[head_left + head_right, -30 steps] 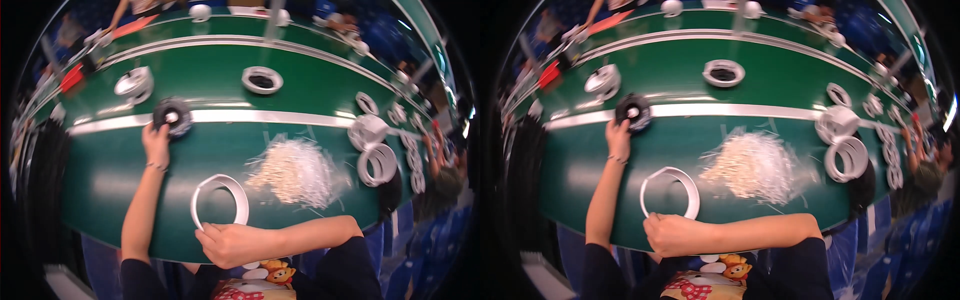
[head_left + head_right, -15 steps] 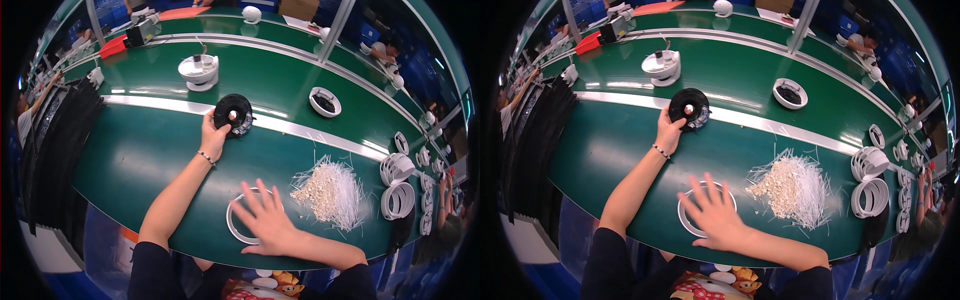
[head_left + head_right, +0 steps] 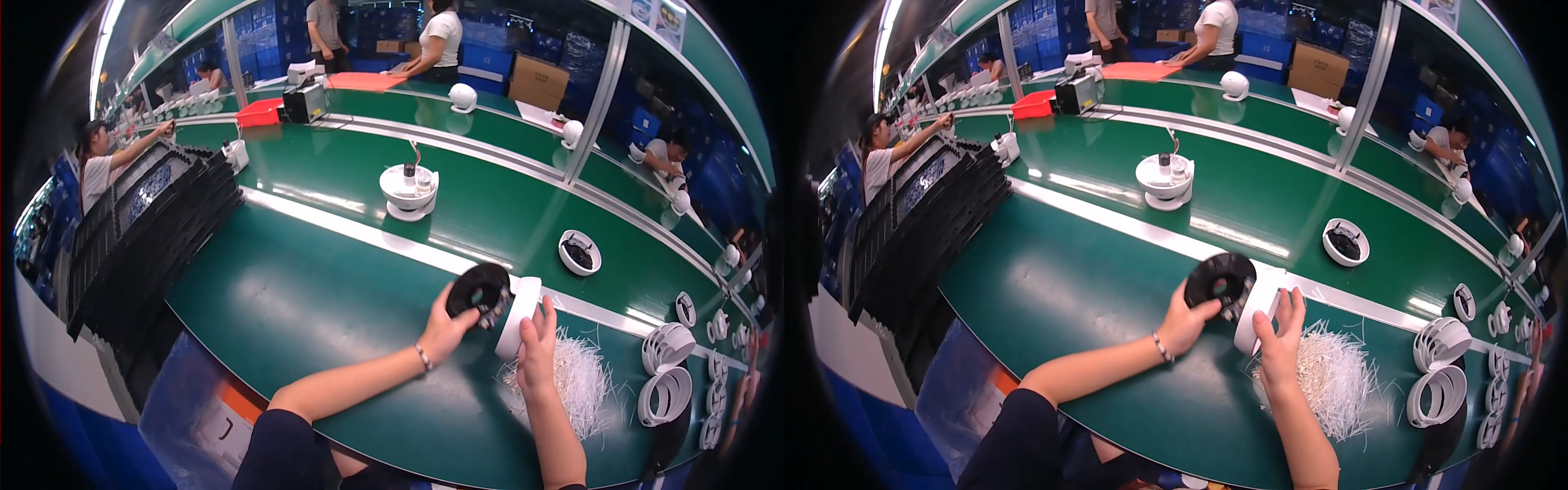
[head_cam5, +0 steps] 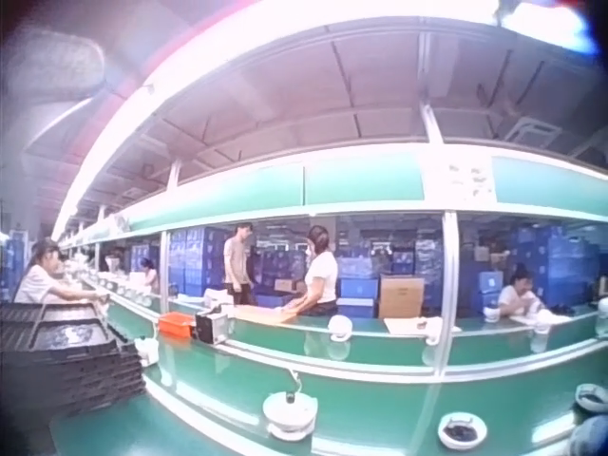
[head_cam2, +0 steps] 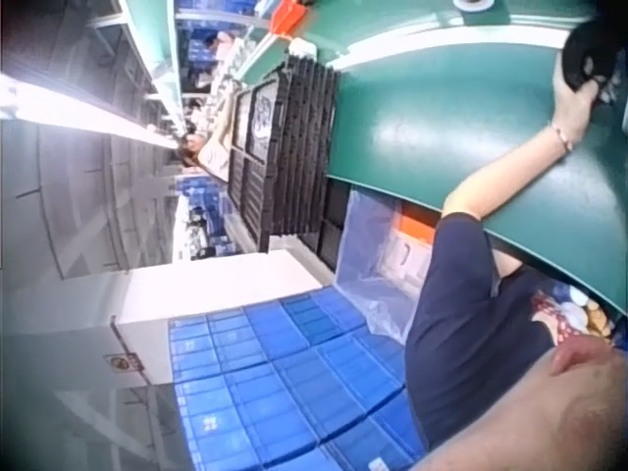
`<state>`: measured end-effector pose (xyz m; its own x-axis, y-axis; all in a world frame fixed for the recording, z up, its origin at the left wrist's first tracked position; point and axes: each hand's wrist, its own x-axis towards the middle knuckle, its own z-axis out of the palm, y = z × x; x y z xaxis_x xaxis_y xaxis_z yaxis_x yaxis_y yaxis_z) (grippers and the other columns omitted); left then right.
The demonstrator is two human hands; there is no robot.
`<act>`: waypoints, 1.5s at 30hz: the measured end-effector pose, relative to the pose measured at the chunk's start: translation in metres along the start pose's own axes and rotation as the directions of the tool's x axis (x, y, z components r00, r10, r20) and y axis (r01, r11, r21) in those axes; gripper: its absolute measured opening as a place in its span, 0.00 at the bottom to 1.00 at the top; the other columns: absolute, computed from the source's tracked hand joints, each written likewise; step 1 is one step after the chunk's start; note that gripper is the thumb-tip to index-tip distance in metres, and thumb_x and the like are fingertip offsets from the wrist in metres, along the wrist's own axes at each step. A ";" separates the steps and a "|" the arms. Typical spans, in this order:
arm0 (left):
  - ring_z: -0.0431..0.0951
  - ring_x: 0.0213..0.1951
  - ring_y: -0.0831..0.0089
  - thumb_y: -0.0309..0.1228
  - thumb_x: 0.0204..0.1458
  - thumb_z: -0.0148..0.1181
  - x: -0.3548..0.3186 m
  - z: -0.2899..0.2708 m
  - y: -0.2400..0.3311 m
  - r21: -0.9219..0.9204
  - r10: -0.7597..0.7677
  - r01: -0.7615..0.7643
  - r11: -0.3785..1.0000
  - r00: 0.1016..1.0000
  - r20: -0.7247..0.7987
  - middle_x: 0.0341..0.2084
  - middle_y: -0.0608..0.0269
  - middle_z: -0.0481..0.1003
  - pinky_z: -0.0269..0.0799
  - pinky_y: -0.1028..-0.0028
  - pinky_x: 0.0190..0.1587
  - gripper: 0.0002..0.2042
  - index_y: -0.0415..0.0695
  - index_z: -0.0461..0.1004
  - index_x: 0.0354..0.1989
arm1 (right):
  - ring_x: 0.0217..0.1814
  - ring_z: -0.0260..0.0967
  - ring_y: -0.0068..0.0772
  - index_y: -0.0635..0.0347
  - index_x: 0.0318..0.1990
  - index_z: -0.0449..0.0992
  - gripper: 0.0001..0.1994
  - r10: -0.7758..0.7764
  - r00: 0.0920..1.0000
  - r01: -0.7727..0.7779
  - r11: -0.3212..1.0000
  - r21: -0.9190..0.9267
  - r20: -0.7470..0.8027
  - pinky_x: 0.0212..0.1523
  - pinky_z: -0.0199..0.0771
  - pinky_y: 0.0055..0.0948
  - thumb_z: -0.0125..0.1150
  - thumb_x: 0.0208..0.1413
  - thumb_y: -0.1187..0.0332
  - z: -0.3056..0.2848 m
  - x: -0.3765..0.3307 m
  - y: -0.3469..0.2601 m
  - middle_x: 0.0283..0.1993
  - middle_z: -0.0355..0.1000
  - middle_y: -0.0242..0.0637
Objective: Manually assembling electronic circuit boards into plastic lighting fixture housings on a factory assembly line.
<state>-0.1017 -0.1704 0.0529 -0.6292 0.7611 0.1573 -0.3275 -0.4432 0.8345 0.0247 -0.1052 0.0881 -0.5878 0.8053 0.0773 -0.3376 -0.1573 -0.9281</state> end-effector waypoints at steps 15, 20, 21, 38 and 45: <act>0.67 0.47 0.63 0.54 0.51 0.37 -0.002 -0.003 0.016 -0.391 -0.567 0.690 0.609 0.724 0.393 0.45 0.56 0.67 0.61 0.59 0.52 0.28 0.47 0.60 0.53 | 0.64 0.35 0.56 0.70 0.59 0.39 0.60 -0.153 0.915 0.398 0.490 -0.776 0.372 0.60 0.44 0.44 0.74 0.21 0.51 -0.007 -0.009 0.001 0.61 0.37 0.61; 0.67 0.48 0.63 0.50 0.50 0.38 -0.008 -0.006 0.013 -0.399 -0.580 0.698 0.594 0.716 0.389 0.45 0.56 0.67 0.60 0.61 0.53 0.26 0.46 0.60 0.53 | 0.62 0.40 0.54 0.72 0.58 0.39 0.59 -0.095 0.934 0.337 0.549 -0.765 0.344 0.59 0.46 0.43 0.73 0.23 0.53 -0.006 -0.011 -0.005 0.58 0.44 0.60; 0.67 0.48 0.62 0.50 0.50 0.38 -0.007 -0.007 0.011 -0.410 -0.562 0.694 0.592 0.720 0.406 0.45 0.56 0.67 0.60 0.61 0.53 0.26 0.46 0.60 0.53 | 0.61 0.41 0.54 0.72 0.59 0.39 0.59 -0.089 0.945 0.303 0.600 -0.741 0.315 0.59 0.47 0.43 0.73 0.22 0.52 -0.006 -0.011 -0.007 0.56 0.46 0.59; 0.66 0.49 0.63 0.51 0.51 0.35 0.001 -0.013 0.001 -0.479 -0.449 0.616 0.625 0.786 0.425 0.48 0.55 0.64 0.61 0.64 0.53 0.27 0.45 0.58 0.54 | 0.60 0.42 0.60 0.70 0.57 0.44 0.55 -0.311 0.832 0.550 0.349 -0.759 0.460 0.56 0.48 0.48 0.74 0.20 0.56 0.005 -0.011 0.007 0.60 0.41 0.62; 0.66 0.50 0.64 0.59 0.50 0.29 0.002 -0.010 0.003 -0.393 -0.534 0.668 0.631 0.742 0.405 0.48 0.58 0.65 0.61 0.62 0.53 0.33 0.45 0.61 0.52 | 0.60 0.43 0.60 0.68 0.58 0.43 0.58 -0.237 0.849 0.528 0.441 -0.726 0.473 0.56 0.50 0.48 0.75 0.16 0.58 -0.001 -0.004 0.004 0.60 0.43 0.58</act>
<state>-0.1109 -0.1753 0.0504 -0.0069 0.9934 -0.1145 -0.9046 0.0426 0.4241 0.0262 -0.1081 0.0836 -0.7668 0.4500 0.4577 0.0744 0.7706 -0.6330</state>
